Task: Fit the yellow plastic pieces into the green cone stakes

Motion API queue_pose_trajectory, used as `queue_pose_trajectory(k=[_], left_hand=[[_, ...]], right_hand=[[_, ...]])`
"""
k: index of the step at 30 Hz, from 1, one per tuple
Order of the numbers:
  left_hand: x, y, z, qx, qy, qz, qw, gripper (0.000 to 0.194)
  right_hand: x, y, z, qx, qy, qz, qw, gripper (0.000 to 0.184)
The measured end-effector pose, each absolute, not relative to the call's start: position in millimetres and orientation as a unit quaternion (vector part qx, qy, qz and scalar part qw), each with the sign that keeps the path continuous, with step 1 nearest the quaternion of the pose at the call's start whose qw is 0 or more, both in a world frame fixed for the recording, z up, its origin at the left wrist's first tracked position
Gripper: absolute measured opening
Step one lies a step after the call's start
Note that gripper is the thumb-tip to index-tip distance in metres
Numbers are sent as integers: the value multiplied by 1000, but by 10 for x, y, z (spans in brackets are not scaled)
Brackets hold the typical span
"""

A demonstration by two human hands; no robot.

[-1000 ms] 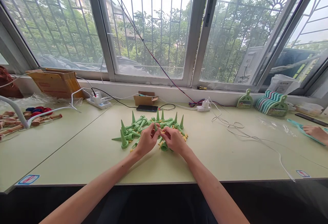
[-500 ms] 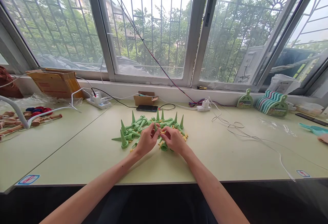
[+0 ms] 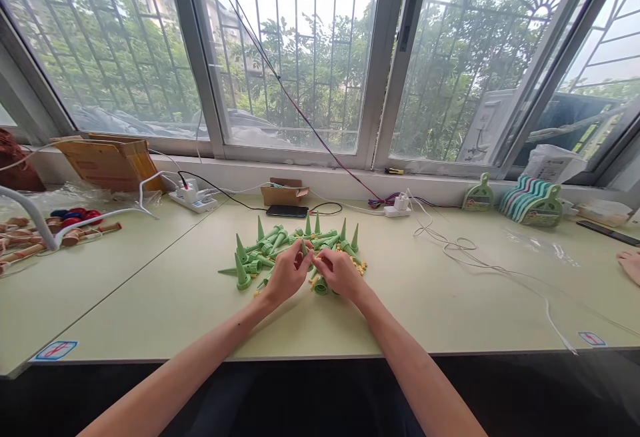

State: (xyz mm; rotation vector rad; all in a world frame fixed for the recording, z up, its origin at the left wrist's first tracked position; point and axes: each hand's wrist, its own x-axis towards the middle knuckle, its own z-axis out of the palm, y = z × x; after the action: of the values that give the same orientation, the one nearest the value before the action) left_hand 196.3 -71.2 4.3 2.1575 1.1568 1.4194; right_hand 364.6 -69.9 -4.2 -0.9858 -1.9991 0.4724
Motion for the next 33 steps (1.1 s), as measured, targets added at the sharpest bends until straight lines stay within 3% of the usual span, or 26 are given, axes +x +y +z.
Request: queue_pose_trajectory(k=[7,20,33], left_hand=[[1963,-720,56,751,405,497,159,14],[1962,-714,45,752,403,496,160,14],[1963,-707,33,753,406,492,160,13]], right_hand=[[3644,-722,-29,-389,-795,198,421,18],[3645,-705,-28,-394,-798,184,417,24],[3644,-721,-23,-389,-798,195,416,18]])
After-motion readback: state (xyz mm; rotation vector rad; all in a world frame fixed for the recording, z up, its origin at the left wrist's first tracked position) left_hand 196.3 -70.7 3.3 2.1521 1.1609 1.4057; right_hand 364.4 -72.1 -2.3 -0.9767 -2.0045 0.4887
